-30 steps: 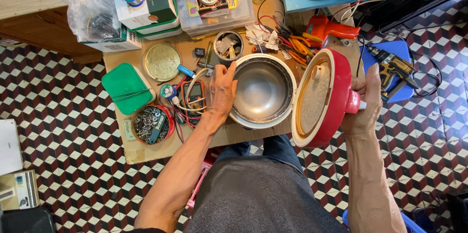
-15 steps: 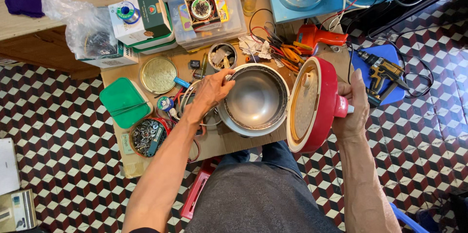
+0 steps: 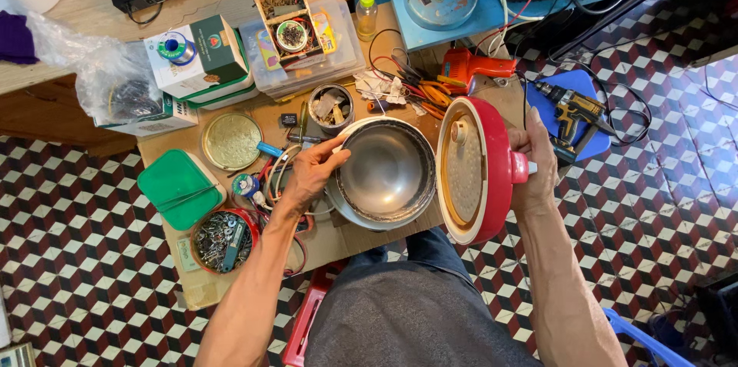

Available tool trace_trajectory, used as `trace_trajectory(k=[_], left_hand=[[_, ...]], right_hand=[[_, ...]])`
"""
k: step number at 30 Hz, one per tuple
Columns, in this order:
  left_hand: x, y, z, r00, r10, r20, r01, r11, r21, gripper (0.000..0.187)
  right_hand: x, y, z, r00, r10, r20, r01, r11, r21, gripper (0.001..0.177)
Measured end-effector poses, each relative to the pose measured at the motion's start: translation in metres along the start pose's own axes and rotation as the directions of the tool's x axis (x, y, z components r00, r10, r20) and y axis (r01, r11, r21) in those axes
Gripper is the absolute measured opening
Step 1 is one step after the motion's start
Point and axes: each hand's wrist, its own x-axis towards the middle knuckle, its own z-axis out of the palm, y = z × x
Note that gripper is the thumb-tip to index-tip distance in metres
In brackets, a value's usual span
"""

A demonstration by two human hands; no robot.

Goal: The person disassembles a red and white electric rice cooker on a cluttered workbench. They remove the inner metal pot, briefly walk outside to rinse it, and return to the bench. They then use a power drill to remove screws from the bottom of the cooker's base.

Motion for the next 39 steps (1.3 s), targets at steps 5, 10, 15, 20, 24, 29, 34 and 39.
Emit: trace_trajectory(k=[5, 10, 15, 20, 24, 29, 34, 39], left_hand=[[0.006, -0.012, -0.011, 1.000, 0.002, -0.027, -0.004, 0.998, -0.060, 0.051], [-0.016, 0.009, -0.010, 0.999, 0.018, -0.043, -0.028, 0.968, -0.248, 0.050], [-0.063, 0.052, -0.031, 0.972, -0.031, -0.234, -0.085, 0.877, -0.473, 0.045], [-0.112, 0.074, -0.085, 0.832, -0.002, -0.555, -0.374, 0.737, -0.563, 0.045], [-0.143, 0.081, -0.110, 0.786, 0.038, -0.617, -0.515, 0.593, -0.619, 0.045], [-0.172, 0.077, -0.111, 0.780, -0.053, -0.624, -0.544, 0.437, -0.717, 0.034], [-0.176, 0.056, -0.104, 0.826, -0.175, -0.536, -0.498, 0.218, -0.839, 0.016], [-0.159, 0.030, -0.093, 0.870, -0.238, -0.431, -0.421, 0.096, -0.902, 0.008]], right_hand=[[0.010, -0.014, 0.022, 0.999, 0.032, -0.020, -0.035, 0.973, -0.230, 0.063], [0.005, -0.018, 0.027, 0.991, 0.112, -0.080, -0.119, 0.989, -0.089, 0.065], [0.006, -0.015, 0.030, 0.991, 0.049, -0.123, -0.062, 0.993, -0.104, 0.056], [0.009, -0.012, 0.070, 0.999, 0.028, -0.038, -0.042, 0.889, -0.456, 0.067], [0.018, 0.014, 0.118, 0.987, 0.158, 0.004, -0.117, 0.743, -0.659, 0.064], [0.034, 0.088, 0.158, 0.930, 0.033, 0.367, 0.326, 0.393, -0.860, 0.057], [0.028, 0.127, 0.167, 0.867, -0.141, 0.478, 0.432, -0.265, -0.862, 0.047], [0.020, 0.124, 0.177, 0.898, -0.129, 0.421, 0.374, -0.280, -0.884, 0.045]])
